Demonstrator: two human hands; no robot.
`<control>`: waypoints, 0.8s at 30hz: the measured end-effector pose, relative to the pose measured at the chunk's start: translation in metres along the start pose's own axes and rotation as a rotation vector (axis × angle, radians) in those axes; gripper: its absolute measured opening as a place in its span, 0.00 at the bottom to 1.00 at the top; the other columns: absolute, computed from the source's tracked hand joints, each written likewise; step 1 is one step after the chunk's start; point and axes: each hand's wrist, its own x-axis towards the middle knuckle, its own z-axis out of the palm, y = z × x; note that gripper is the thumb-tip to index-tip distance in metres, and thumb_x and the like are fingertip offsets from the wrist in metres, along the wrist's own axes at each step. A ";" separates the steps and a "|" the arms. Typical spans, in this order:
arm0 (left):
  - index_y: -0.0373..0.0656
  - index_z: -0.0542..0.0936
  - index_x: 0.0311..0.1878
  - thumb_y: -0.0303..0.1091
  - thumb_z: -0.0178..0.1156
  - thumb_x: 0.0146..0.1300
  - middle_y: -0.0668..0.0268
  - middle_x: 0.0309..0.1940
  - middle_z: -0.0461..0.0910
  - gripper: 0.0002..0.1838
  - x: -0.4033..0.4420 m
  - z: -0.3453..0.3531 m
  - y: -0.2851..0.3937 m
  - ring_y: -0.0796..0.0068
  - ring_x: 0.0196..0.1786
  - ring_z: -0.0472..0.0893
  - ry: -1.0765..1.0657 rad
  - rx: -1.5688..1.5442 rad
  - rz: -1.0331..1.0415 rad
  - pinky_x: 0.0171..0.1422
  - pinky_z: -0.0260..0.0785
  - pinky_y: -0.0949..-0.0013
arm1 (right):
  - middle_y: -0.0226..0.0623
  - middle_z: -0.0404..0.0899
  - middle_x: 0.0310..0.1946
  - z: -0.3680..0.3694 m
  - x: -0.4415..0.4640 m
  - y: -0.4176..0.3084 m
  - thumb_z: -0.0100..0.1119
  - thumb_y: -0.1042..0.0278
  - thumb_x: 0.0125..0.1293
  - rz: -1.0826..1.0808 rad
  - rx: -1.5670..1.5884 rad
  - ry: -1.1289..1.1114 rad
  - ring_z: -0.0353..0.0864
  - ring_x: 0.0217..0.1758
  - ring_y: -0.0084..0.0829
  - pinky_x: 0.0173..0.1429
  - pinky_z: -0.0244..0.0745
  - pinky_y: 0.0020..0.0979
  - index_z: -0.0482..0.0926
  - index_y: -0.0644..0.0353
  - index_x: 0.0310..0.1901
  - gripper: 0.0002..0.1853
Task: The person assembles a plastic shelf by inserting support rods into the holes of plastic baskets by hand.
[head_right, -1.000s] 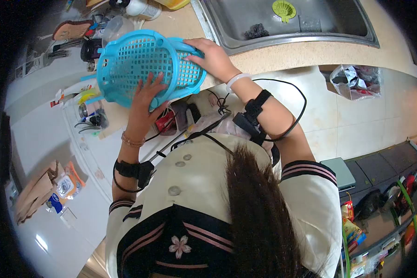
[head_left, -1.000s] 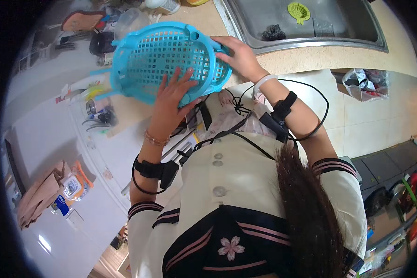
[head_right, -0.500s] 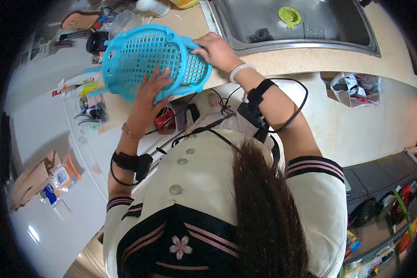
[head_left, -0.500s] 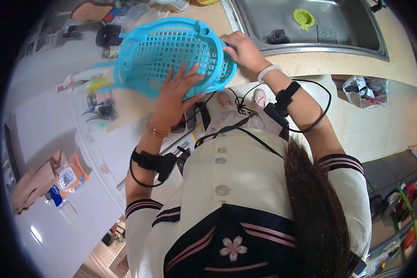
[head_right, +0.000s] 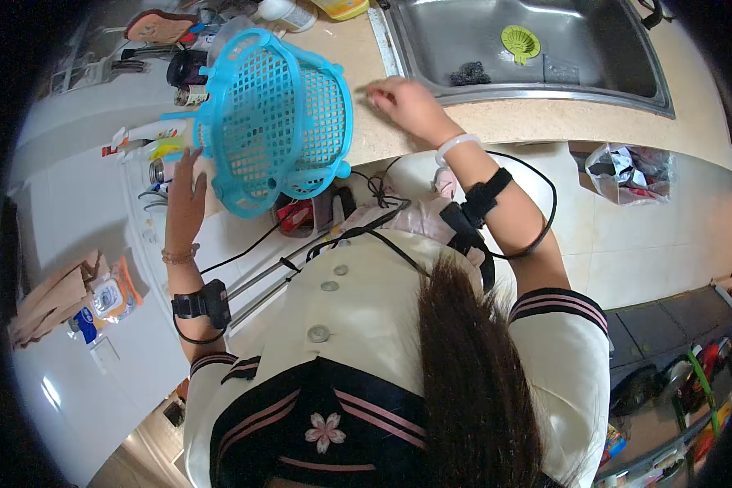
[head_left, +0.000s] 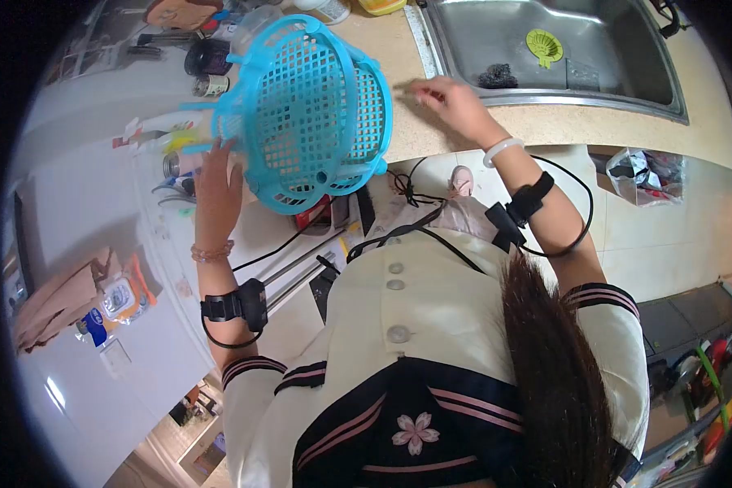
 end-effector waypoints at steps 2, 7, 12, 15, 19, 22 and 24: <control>0.46 0.61 0.63 0.43 0.47 0.65 0.55 0.64 0.59 0.25 0.006 0.006 0.016 0.54 0.66 0.58 0.059 -0.208 -0.087 0.63 0.51 0.42 | 0.45 0.78 0.39 0.004 0.017 0.006 0.56 0.65 0.58 0.079 0.026 0.026 0.77 0.42 0.41 0.47 0.71 0.36 0.77 0.61 0.43 0.14; 0.55 0.54 0.68 0.52 0.50 0.61 0.57 0.67 0.54 0.33 0.016 0.034 0.062 0.51 0.68 0.54 -0.276 0.295 -0.174 0.63 0.53 0.46 | 0.47 0.74 0.47 0.034 0.070 0.014 0.57 0.62 0.57 -0.138 -0.123 0.143 0.72 0.50 0.45 0.56 0.66 0.38 0.72 0.61 0.51 0.21; 0.65 0.53 0.68 0.60 0.52 0.55 0.63 0.67 0.54 0.38 0.016 0.049 0.047 0.50 0.66 0.59 -0.240 0.353 -0.131 0.52 0.61 0.38 | 0.45 0.76 0.45 0.060 0.111 0.006 0.57 0.61 0.56 -0.187 -0.071 0.158 0.72 0.49 0.45 0.55 0.66 0.40 0.72 0.55 0.53 0.22; 0.64 0.53 0.68 0.61 0.52 0.54 0.64 0.67 0.55 0.39 0.015 0.052 0.044 0.51 0.64 0.62 -0.197 0.401 -0.090 0.50 0.64 0.40 | 0.44 0.78 0.37 0.072 0.125 0.008 0.56 0.62 0.56 -0.213 -0.070 0.202 0.73 0.45 0.45 0.52 0.67 0.41 0.76 0.56 0.45 0.15; 0.64 0.54 0.67 0.63 0.51 0.53 0.66 0.67 0.57 0.39 0.016 0.049 0.042 0.52 0.63 0.63 -0.151 0.418 -0.065 0.48 0.66 0.43 | 0.45 0.77 0.34 0.076 0.128 0.015 0.55 0.65 0.54 -0.296 -0.107 0.211 0.72 0.43 0.46 0.51 0.67 0.41 0.77 0.59 0.39 0.11; 0.65 0.54 0.67 0.64 0.49 0.53 0.67 0.67 0.56 0.39 0.014 0.049 0.042 0.53 0.64 0.63 -0.170 0.432 -0.064 0.50 0.64 0.41 | 0.46 0.77 0.35 0.075 0.130 0.016 0.54 0.68 0.53 -0.349 -0.100 0.215 0.72 0.43 0.47 0.50 0.66 0.41 0.77 0.61 0.39 0.11; 0.65 0.54 0.67 0.65 0.48 0.54 0.67 0.67 0.56 0.38 0.017 0.046 0.037 0.53 0.64 0.62 -0.162 0.437 -0.060 0.53 0.61 0.39 | 0.47 0.77 0.36 0.073 0.133 0.014 0.54 0.70 0.53 -0.282 -0.161 0.149 0.71 0.43 0.47 0.50 0.66 0.41 0.77 0.61 0.38 0.11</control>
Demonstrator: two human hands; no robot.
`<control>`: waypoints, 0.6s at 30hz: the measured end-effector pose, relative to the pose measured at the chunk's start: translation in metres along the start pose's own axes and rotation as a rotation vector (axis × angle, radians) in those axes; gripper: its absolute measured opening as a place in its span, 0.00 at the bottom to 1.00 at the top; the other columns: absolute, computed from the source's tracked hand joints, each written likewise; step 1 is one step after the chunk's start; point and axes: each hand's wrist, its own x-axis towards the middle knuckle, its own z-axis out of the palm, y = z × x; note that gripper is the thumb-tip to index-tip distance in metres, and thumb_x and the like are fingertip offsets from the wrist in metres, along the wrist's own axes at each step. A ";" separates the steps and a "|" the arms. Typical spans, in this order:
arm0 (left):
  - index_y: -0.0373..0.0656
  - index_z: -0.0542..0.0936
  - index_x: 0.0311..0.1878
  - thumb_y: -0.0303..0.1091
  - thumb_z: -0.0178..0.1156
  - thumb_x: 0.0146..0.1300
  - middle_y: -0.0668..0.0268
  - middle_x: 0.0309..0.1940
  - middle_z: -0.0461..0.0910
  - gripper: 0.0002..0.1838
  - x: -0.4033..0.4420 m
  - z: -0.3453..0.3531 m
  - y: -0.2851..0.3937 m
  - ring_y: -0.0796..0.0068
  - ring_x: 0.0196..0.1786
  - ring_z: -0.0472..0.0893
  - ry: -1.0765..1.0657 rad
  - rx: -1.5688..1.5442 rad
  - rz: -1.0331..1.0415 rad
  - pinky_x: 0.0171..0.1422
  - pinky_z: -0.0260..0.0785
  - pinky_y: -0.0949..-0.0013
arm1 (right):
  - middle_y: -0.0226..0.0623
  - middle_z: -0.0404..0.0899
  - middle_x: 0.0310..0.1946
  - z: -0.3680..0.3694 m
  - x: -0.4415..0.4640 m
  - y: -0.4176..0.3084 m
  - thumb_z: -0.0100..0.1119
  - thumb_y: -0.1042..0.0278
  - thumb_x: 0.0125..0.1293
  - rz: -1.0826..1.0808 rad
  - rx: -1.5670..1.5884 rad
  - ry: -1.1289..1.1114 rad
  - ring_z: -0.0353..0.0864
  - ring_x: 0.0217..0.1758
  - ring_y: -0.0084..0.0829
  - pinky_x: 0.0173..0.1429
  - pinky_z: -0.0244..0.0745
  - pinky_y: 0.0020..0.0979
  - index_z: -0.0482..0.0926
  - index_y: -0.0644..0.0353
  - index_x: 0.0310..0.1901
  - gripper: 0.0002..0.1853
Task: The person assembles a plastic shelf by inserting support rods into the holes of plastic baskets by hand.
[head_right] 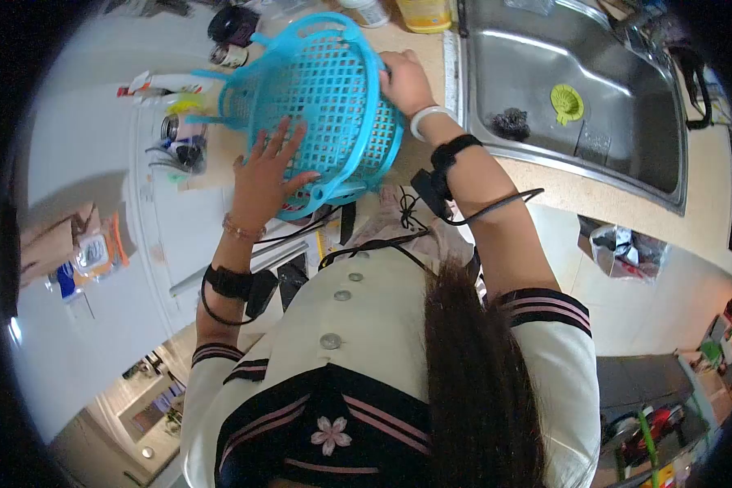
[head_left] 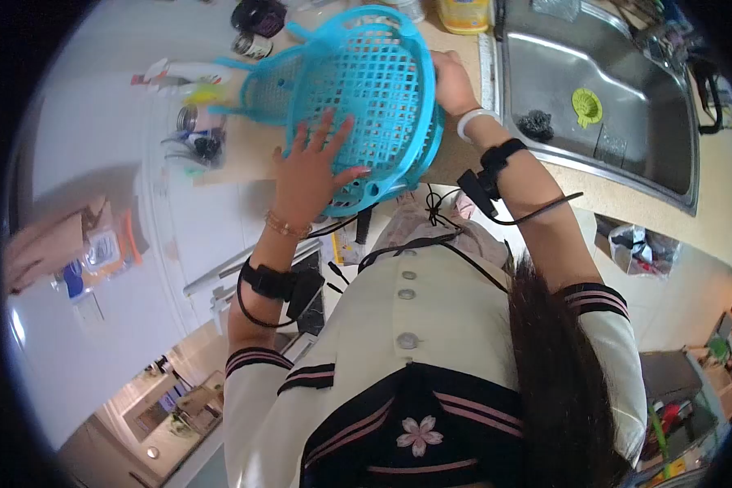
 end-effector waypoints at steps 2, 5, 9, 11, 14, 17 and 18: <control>0.65 0.55 0.67 0.65 0.46 0.54 0.67 0.67 0.56 0.37 -0.003 0.001 -0.010 0.52 0.65 0.60 0.004 -0.004 0.026 0.56 0.56 0.37 | 0.48 0.76 0.38 -0.001 -0.006 0.000 0.53 0.71 0.52 0.013 -0.037 -0.054 0.70 0.43 0.48 0.51 0.66 0.42 0.76 0.63 0.39 0.11; 0.63 0.58 0.66 0.62 0.47 0.56 0.69 0.67 0.55 0.34 0.002 0.008 -0.052 0.54 0.65 0.60 -0.034 -0.134 0.044 0.61 0.46 0.35 | 0.51 0.72 0.36 -0.003 -0.022 -0.011 0.54 0.73 0.52 0.096 0.034 -0.140 0.70 0.42 0.50 0.50 0.66 0.43 0.73 0.64 0.40 0.12; 0.60 0.63 0.63 0.55 0.48 0.60 0.66 0.64 0.61 0.28 -0.021 -0.030 -0.039 0.60 0.62 0.64 0.270 -0.279 -0.049 0.63 0.42 0.36 | 0.50 0.70 0.37 -0.006 -0.063 -0.017 0.56 0.74 0.52 0.182 0.011 0.004 0.71 0.42 0.50 0.46 0.67 0.42 0.73 0.65 0.40 0.12; 0.58 0.66 0.62 0.48 0.48 0.63 0.65 0.61 0.66 0.24 -0.031 -0.037 -0.014 0.63 0.60 0.66 0.299 -0.272 -0.028 0.65 0.40 0.38 | 0.50 0.71 0.38 -0.012 -0.079 -0.029 0.56 0.74 0.54 0.334 0.046 0.044 0.72 0.41 0.49 0.46 0.68 0.41 0.72 0.66 0.43 0.13; 0.57 0.68 0.60 0.39 0.46 0.63 0.64 0.52 0.73 0.20 -0.017 0.028 -0.022 0.63 0.58 0.68 0.453 -0.409 -0.002 0.66 0.39 0.40 | 0.50 0.73 0.42 -0.017 -0.091 -0.038 0.56 0.75 0.56 0.252 0.164 0.097 0.74 0.42 0.48 0.47 0.69 0.39 0.72 0.66 0.46 0.15; 0.55 0.71 0.57 0.33 0.45 0.62 0.66 0.46 0.75 0.20 0.001 0.027 -0.052 0.64 0.55 0.69 0.575 -0.555 0.061 0.67 0.39 0.41 | 0.49 0.73 0.43 -0.032 -0.105 -0.047 0.57 0.75 0.56 0.235 0.022 -0.102 0.76 0.41 0.42 0.44 0.71 0.36 0.72 0.66 0.47 0.16; 0.52 0.72 0.55 0.30 0.48 0.58 0.66 0.43 0.75 0.20 0.007 0.023 -0.061 0.64 0.54 0.69 0.645 -0.556 0.111 0.67 0.41 0.40 | 0.46 0.73 0.42 -0.034 -0.114 -0.048 0.59 0.75 0.55 0.326 0.053 -0.143 0.77 0.40 0.38 0.42 0.72 0.33 0.73 0.66 0.46 0.16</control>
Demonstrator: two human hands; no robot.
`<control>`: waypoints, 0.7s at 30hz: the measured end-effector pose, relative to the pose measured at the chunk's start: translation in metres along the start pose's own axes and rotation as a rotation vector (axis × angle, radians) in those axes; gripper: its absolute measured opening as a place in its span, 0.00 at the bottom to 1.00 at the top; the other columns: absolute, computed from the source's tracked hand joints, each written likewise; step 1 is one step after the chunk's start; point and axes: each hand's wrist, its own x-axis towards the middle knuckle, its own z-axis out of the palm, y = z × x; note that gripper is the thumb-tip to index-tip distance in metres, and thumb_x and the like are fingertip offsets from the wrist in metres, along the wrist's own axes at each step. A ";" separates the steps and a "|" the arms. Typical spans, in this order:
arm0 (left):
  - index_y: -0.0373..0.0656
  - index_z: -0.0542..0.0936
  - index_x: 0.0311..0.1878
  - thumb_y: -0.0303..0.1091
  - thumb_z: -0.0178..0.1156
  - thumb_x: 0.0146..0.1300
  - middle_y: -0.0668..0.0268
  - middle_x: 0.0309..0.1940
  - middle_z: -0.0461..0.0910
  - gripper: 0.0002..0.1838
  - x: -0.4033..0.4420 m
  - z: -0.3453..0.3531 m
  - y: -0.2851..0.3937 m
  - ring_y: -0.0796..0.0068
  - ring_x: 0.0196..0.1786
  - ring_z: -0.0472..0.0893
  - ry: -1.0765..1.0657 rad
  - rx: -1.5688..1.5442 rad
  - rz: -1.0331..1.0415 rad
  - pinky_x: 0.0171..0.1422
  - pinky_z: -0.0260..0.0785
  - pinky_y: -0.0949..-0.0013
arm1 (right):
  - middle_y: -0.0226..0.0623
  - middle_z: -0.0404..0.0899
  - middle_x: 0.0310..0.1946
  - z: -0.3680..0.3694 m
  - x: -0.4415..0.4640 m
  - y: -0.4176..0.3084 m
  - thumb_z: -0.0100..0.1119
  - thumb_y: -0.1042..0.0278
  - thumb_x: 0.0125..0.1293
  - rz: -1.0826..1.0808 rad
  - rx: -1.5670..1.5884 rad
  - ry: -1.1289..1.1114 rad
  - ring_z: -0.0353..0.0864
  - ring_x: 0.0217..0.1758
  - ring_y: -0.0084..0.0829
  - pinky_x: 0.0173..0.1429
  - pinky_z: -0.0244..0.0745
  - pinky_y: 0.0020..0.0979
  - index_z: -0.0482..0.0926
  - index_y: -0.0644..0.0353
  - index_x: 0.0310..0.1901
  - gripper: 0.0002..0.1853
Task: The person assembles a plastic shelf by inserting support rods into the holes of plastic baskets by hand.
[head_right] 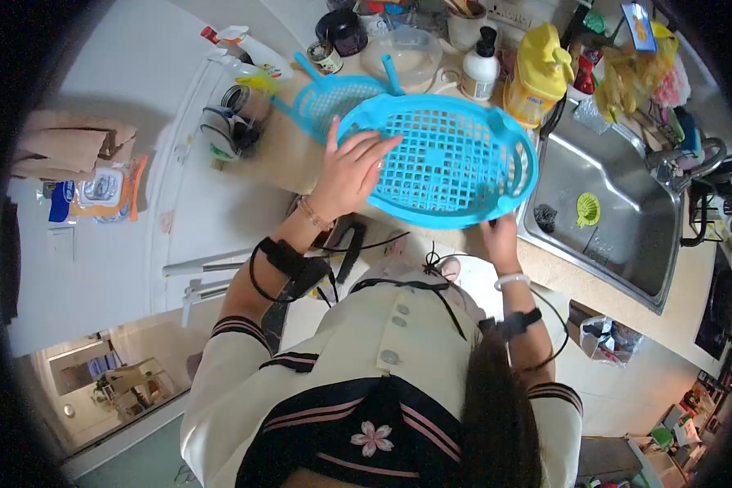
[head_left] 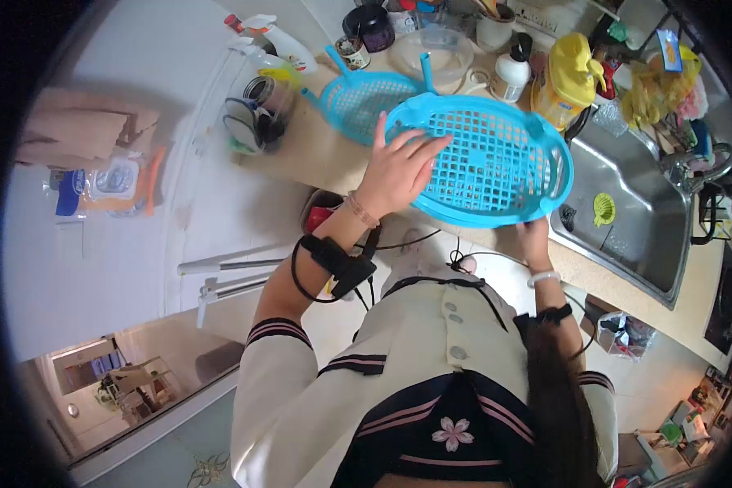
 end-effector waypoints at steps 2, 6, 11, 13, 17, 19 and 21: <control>0.51 0.71 0.55 0.27 0.52 0.54 0.68 0.45 0.73 0.22 0.011 -0.004 -0.014 0.66 0.52 0.70 0.086 -0.002 -0.013 0.68 0.40 0.42 | 0.39 0.74 0.41 -0.008 -0.011 -0.015 0.63 0.75 0.53 0.151 0.074 -0.087 0.76 0.36 0.26 0.36 0.72 0.25 0.73 0.65 0.46 0.18; 0.43 0.72 0.49 0.22 0.53 0.51 0.61 0.47 0.70 0.19 0.026 -0.090 -0.009 0.62 0.54 0.69 0.397 -0.134 0.062 0.65 0.52 0.46 | 0.33 0.77 0.34 -0.043 -0.037 -0.018 0.56 0.76 0.60 0.321 0.257 0.249 0.76 0.28 0.21 0.31 0.74 0.21 0.74 0.63 0.42 0.09; 0.53 0.67 0.36 0.39 0.43 0.62 0.62 0.37 0.67 0.05 -0.016 -0.222 0.010 0.59 0.45 0.70 0.714 0.108 0.461 0.57 0.60 0.41 | 0.33 0.77 0.31 -0.063 -0.048 -0.027 0.56 0.74 0.61 0.370 0.098 0.373 0.75 0.29 0.19 0.29 0.73 0.20 0.75 0.64 0.44 0.10; 0.56 0.69 0.34 0.42 0.44 0.63 0.63 0.37 0.66 0.06 -0.038 -0.241 -0.005 0.61 0.44 0.71 0.719 0.156 0.578 0.55 0.62 0.41 | 0.33 0.77 0.31 -0.048 -0.032 -0.050 0.56 0.74 0.60 0.375 0.147 0.432 0.75 0.29 0.19 0.28 0.73 0.20 0.75 0.64 0.46 0.12; 0.55 0.75 0.35 0.41 0.50 0.62 0.65 0.38 0.65 0.05 -0.029 -0.262 -0.033 0.67 0.47 0.70 0.595 0.163 0.751 0.58 0.60 0.41 | 0.34 0.76 0.29 -0.020 -0.031 -0.040 0.55 0.77 0.60 0.382 0.074 0.344 0.76 0.28 0.21 0.27 0.74 0.21 0.73 0.66 0.46 0.12; 0.53 0.74 0.36 0.43 0.49 0.62 0.64 0.39 0.65 0.08 -0.012 -0.260 -0.047 0.65 0.49 0.69 0.483 -0.163 1.034 0.59 0.59 0.43 | 0.34 0.76 0.28 -0.007 -0.030 -0.050 0.54 0.77 0.60 0.403 0.079 0.379 0.76 0.28 0.21 0.27 0.74 0.22 0.73 0.67 0.43 0.10; 0.50 0.74 0.36 0.48 0.48 0.61 0.61 0.43 0.66 0.13 -0.004 -0.242 -0.057 0.62 0.48 0.69 0.234 -0.933 1.447 0.56 0.61 0.50 | 0.34 0.77 0.28 0.002 -0.032 -0.053 0.54 0.77 0.60 0.434 0.114 0.409 0.76 0.28 0.21 0.27 0.74 0.22 0.73 0.67 0.43 0.09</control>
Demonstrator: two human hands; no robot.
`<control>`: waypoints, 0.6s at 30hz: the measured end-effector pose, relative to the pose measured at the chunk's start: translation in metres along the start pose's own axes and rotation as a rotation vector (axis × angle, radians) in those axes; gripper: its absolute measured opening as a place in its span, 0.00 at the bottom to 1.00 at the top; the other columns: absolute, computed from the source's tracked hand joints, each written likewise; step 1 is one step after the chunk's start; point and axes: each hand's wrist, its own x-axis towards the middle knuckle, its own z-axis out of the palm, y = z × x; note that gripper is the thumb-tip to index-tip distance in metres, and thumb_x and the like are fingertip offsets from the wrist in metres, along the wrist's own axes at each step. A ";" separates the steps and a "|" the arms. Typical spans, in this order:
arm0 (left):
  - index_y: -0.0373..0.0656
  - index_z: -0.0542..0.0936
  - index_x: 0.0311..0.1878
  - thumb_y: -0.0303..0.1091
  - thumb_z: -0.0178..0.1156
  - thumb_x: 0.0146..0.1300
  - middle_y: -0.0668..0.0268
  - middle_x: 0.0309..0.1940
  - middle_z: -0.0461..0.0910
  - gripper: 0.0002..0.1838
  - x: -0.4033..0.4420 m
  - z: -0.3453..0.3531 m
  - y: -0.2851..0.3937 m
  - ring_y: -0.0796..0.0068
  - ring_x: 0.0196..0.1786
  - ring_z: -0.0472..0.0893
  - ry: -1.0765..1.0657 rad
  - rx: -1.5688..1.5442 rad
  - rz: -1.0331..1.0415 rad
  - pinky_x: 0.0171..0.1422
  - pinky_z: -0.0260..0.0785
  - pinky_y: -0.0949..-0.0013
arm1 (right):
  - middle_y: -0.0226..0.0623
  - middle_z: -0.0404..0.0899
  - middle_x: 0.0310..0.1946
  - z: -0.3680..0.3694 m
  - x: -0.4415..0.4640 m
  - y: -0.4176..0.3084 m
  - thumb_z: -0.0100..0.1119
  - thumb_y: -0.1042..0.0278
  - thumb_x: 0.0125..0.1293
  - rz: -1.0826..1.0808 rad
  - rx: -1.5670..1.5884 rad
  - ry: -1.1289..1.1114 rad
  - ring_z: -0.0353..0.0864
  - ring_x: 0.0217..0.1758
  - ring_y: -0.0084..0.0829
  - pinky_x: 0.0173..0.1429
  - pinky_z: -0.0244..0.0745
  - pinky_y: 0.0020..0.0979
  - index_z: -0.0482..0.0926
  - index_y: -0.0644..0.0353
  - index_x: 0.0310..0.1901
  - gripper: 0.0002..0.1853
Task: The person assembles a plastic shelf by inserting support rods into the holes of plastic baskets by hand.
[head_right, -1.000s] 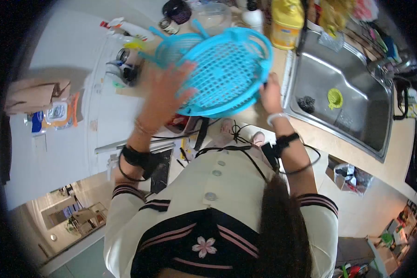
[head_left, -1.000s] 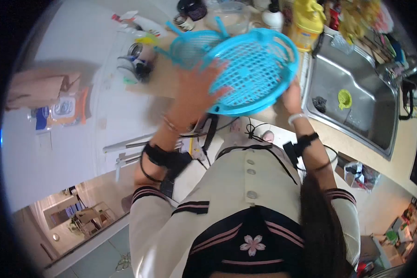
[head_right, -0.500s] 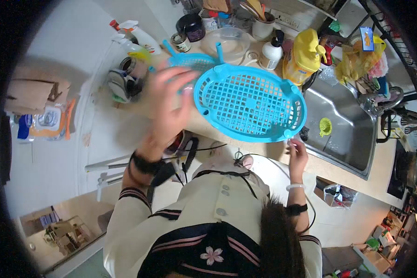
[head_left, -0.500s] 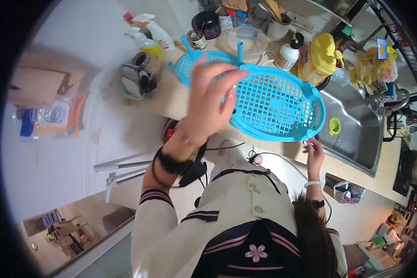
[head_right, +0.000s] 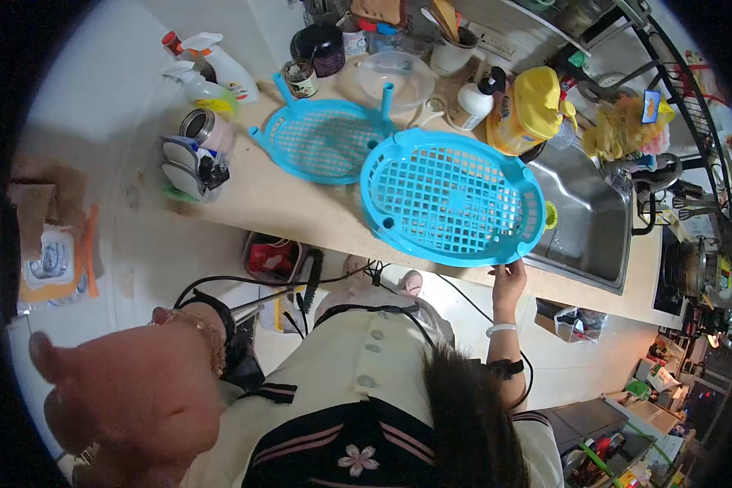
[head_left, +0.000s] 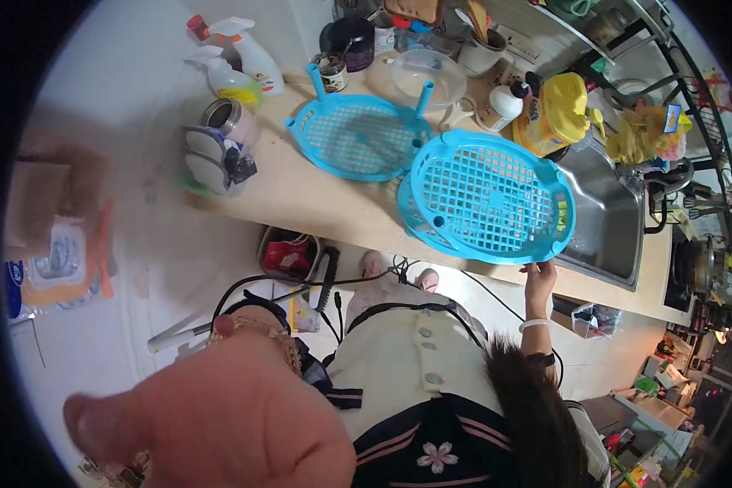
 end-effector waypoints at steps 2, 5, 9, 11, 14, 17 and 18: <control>0.47 0.73 0.35 0.53 0.46 0.61 0.58 0.48 0.67 0.18 -0.025 0.008 -0.013 0.58 0.47 0.70 0.180 -0.798 0.275 0.53 0.63 0.56 | 0.33 0.76 0.29 0.002 -0.002 0.000 0.53 0.75 0.62 -0.005 0.032 0.047 0.76 0.28 0.21 0.26 0.72 0.21 0.73 0.66 0.43 0.09; 0.43 0.73 0.40 0.49 0.46 0.59 0.56 0.52 0.69 0.19 -0.071 0.010 -0.017 0.57 0.49 0.71 0.164 -2.276 1.187 0.52 0.64 0.62 | 0.33 0.74 0.30 0.005 -0.015 -0.004 0.52 0.74 0.63 0.006 0.078 0.154 0.75 0.26 0.20 0.25 0.71 0.21 0.72 0.66 0.45 0.10; 0.43 0.58 0.63 0.13 0.49 0.49 0.58 0.60 0.64 0.35 -0.228 0.020 -0.013 0.63 0.58 0.67 -1.933 -2.299 3.202 0.57 0.62 0.62 | 0.34 0.74 0.19 0.012 -0.034 -0.014 0.38 0.44 0.67 0.209 0.288 0.238 0.74 0.24 0.24 0.26 0.70 0.24 0.75 0.64 0.33 0.27; 0.44 0.51 0.65 0.20 0.54 0.54 0.55 0.60 0.63 0.36 -0.286 0.043 -0.011 0.61 0.62 0.64 -1.695 -1.752 3.512 0.61 0.60 0.62 | 0.34 0.73 0.19 0.013 -0.040 -0.014 0.36 0.42 0.67 0.239 0.379 0.241 0.74 0.25 0.25 0.28 0.70 0.25 0.75 0.64 0.33 0.29; 0.44 0.62 0.60 0.26 0.54 0.58 0.55 0.50 0.72 0.25 -0.337 0.062 -0.021 0.64 0.53 0.73 -1.418 -1.391 3.680 0.54 0.64 0.64 | 0.33 0.73 0.20 0.010 -0.040 -0.018 0.32 0.41 0.68 0.247 0.455 0.266 0.73 0.27 0.26 0.32 0.70 0.27 0.75 0.63 0.34 0.31; 0.41 0.70 0.51 0.29 0.53 0.61 0.56 0.40 0.78 0.15 -0.396 0.078 -0.022 0.65 0.44 0.78 -1.546 -1.192 3.726 0.49 0.67 0.65 | 0.33 0.74 0.22 0.002 -0.038 -0.026 0.32 0.42 0.68 0.222 0.522 0.291 0.73 0.28 0.26 0.32 0.69 0.27 0.75 0.63 0.36 0.30; 0.41 0.72 0.48 0.29 0.53 0.61 0.57 0.37 0.79 0.12 -0.399 0.077 -0.021 0.64 0.42 0.79 -1.655 -1.204 3.718 0.47 0.67 0.66 | 0.33 0.74 0.22 -0.002 -0.037 -0.027 0.31 0.42 0.68 0.205 0.549 0.306 0.73 0.28 0.27 0.32 0.69 0.27 0.75 0.63 0.36 0.30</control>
